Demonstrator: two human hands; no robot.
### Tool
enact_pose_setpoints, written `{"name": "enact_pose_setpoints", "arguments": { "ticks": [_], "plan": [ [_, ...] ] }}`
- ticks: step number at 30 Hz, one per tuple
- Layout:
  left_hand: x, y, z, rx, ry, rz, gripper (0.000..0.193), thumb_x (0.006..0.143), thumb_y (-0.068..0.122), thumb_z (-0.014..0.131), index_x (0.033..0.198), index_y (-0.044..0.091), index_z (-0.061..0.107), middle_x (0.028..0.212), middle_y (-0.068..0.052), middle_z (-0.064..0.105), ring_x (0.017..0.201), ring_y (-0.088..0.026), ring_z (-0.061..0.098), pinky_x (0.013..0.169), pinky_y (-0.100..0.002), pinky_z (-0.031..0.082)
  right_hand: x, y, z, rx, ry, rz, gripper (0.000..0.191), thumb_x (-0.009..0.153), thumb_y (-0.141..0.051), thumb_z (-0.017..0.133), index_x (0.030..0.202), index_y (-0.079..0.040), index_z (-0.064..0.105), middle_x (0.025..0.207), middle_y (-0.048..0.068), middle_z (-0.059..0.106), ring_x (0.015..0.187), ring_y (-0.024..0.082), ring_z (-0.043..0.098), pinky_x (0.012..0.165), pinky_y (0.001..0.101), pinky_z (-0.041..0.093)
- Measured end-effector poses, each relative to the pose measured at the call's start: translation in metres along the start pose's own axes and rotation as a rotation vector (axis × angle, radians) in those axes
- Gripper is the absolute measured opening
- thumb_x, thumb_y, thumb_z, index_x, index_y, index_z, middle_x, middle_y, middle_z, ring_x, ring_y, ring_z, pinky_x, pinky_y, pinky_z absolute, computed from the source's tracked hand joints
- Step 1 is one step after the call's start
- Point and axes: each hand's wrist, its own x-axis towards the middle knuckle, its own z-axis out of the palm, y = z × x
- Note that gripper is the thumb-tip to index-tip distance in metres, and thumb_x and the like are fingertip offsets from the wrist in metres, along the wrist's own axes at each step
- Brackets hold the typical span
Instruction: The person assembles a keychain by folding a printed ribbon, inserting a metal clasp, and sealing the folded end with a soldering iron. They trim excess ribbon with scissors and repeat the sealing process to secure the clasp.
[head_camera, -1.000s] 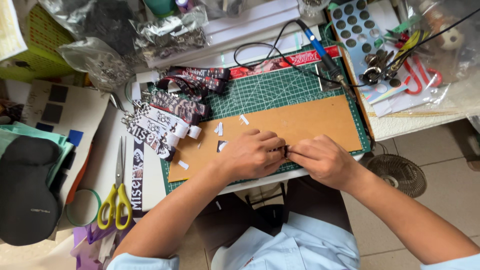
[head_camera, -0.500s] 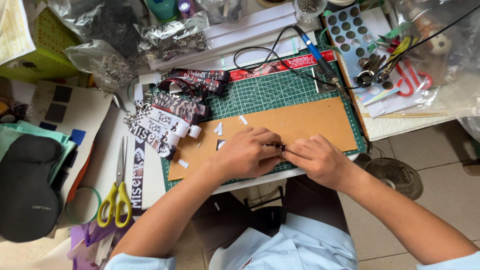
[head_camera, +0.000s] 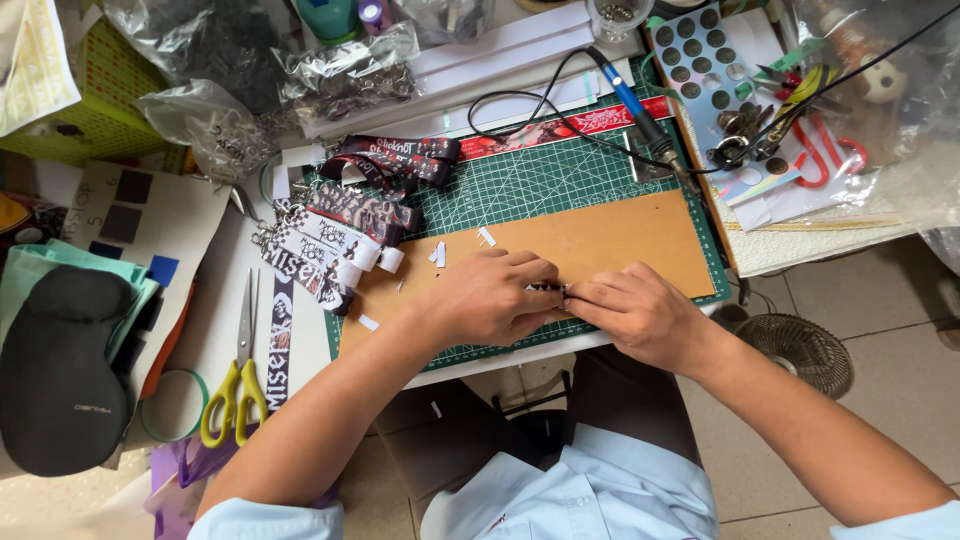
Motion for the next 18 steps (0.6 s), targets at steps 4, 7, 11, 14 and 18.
{"name": "enact_pose_setpoints", "arguments": {
  "ticks": [4,7,11,14,18],
  "plan": [
    [-0.0007,0.0027,0.0002,0.033,0.004,-0.021,0.018,0.088,0.027,0.077,0.100,0.015,0.078,0.108,-0.002,0.070,0.100,-0.022,0.068,0.077,-0.037,0.052,0.0011,-0.0004,-0.0025,0.078,0.014,0.017,0.027,0.082,-0.012,0.077,0.109,-0.007,0.073,0.110,-0.001,0.070,0.098,0.016,0.066,0.077,0.0349,0.045],
    [-0.0013,0.0040,0.0007,0.046,0.009,-0.011,0.018,0.087,0.026,0.076,0.100,0.015,0.078,0.109,-0.002,0.070,0.100,-0.022,0.067,0.077,-0.037,0.052,0.0013,-0.0009,-0.0033,0.064,0.011,0.019,0.029,0.081,-0.014,0.078,0.110,-0.008,0.073,0.111,-0.002,0.070,0.098,0.015,0.066,0.077,0.0345,0.044],
    [-0.0021,0.0021,-0.0014,0.005,0.023,-0.010,0.016,0.089,0.026,0.077,0.099,0.014,0.078,0.110,-0.002,0.071,0.101,-0.022,0.068,0.078,-0.036,0.053,0.0017,-0.0001,-0.0028,0.027,0.015,-0.003,0.031,0.080,-0.011,0.077,0.111,-0.009,0.074,0.113,-0.002,0.071,0.098,0.013,0.066,0.075,0.0336,0.044],
    [-0.0019,0.0005,-0.0040,-0.039,0.037,-0.011,0.016,0.090,0.026,0.077,0.099,0.013,0.079,0.110,-0.002,0.072,0.101,-0.022,0.069,0.078,-0.035,0.054,0.0006,-0.0008,-0.0019,0.033,0.024,0.000,0.031,0.080,-0.011,0.078,0.111,-0.009,0.074,0.113,-0.003,0.071,0.097,0.013,0.066,0.075,0.0331,0.044],
    [0.0006,-0.0004,-0.0054,-0.025,0.030,-0.005,0.018,0.091,0.028,0.077,0.100,0.012,0.078,0.111,-0.003,0.071,0.103,-0.022,0.069,0.081,-0.036,0.054,-0.0011,0.0010,-0.0016,0.029,0.017,0.006,0.031,0.079,-0.011,0.078,0.110,-0.010,0.074,0.108,-0.003,0.070,0.096,0.013,0.066,0.075,0.0332,0.044]
  ]
}}
